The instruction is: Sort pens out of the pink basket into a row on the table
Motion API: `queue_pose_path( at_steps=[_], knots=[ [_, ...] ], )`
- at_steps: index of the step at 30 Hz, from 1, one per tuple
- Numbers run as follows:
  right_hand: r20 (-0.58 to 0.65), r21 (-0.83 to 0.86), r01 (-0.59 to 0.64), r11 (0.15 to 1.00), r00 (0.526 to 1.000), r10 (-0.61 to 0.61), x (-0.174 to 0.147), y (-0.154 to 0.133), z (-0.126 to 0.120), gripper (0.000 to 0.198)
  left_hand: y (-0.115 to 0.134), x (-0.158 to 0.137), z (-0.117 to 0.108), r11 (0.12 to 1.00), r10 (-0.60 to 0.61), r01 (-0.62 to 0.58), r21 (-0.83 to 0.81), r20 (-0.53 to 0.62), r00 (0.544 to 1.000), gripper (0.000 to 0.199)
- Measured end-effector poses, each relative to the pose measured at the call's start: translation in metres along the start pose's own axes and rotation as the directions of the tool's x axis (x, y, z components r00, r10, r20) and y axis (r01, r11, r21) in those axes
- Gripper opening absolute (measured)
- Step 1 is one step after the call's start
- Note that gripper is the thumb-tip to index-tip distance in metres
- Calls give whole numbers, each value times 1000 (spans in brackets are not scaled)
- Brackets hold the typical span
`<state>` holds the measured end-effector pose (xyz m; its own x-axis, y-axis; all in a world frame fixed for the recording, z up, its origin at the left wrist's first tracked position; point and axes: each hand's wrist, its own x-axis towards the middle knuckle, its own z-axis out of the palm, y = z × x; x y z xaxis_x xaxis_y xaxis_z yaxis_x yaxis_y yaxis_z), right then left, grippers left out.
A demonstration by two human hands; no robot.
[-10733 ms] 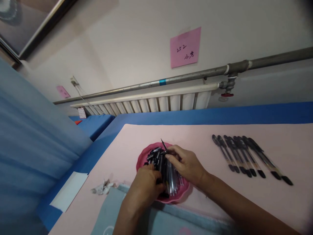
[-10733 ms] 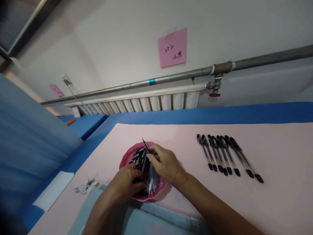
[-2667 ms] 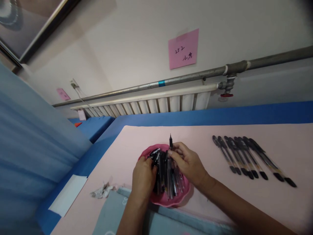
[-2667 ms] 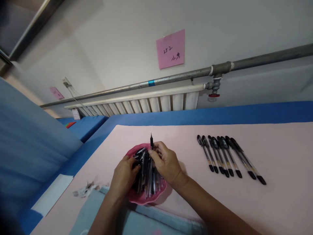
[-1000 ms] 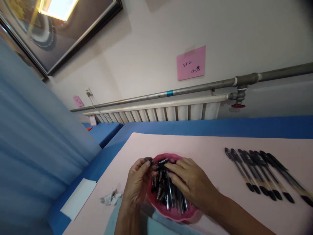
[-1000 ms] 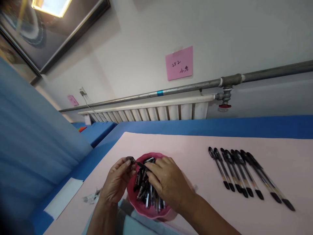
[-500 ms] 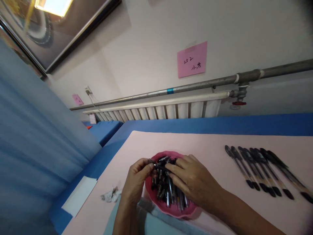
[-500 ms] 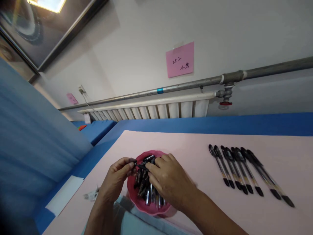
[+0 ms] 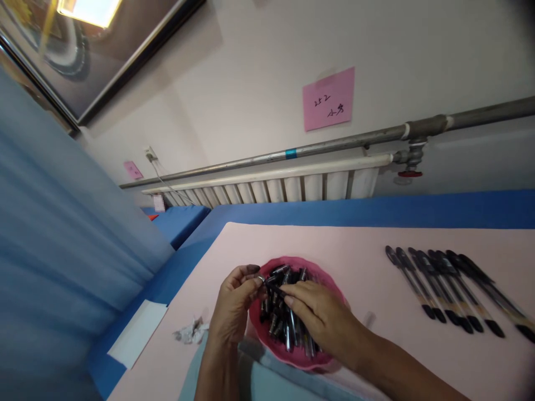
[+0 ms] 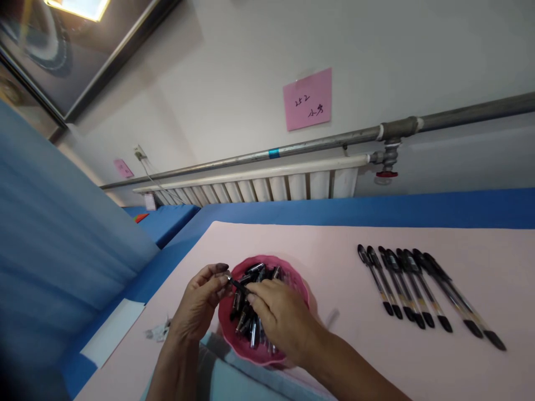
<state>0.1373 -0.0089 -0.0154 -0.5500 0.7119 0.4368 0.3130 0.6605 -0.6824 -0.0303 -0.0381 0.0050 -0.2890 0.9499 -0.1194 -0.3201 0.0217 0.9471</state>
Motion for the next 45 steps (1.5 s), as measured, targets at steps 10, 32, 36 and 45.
queue_pose_path(
  at_steps=[10,32,36,45],
  knots=[
    [52,300,-153,942,988,144,1,3,3,21,-4,0,-3,991,56,-60,117,35,998,25],
    [-79,288,-176,941,975,206,0,-2,7,15,-11,-4,20,992,-59,55,-111,-35,998,24],
    [-75,273,-180,945,975,207,-1,-2,7,15,-13,-4,21,991,-65,66,-116,11,998,21],
    [-74,297,-186,937,973,217,0,-3,5,16,-15,-5,25,984,-93,92,-154,0,996,23]
  ],
)
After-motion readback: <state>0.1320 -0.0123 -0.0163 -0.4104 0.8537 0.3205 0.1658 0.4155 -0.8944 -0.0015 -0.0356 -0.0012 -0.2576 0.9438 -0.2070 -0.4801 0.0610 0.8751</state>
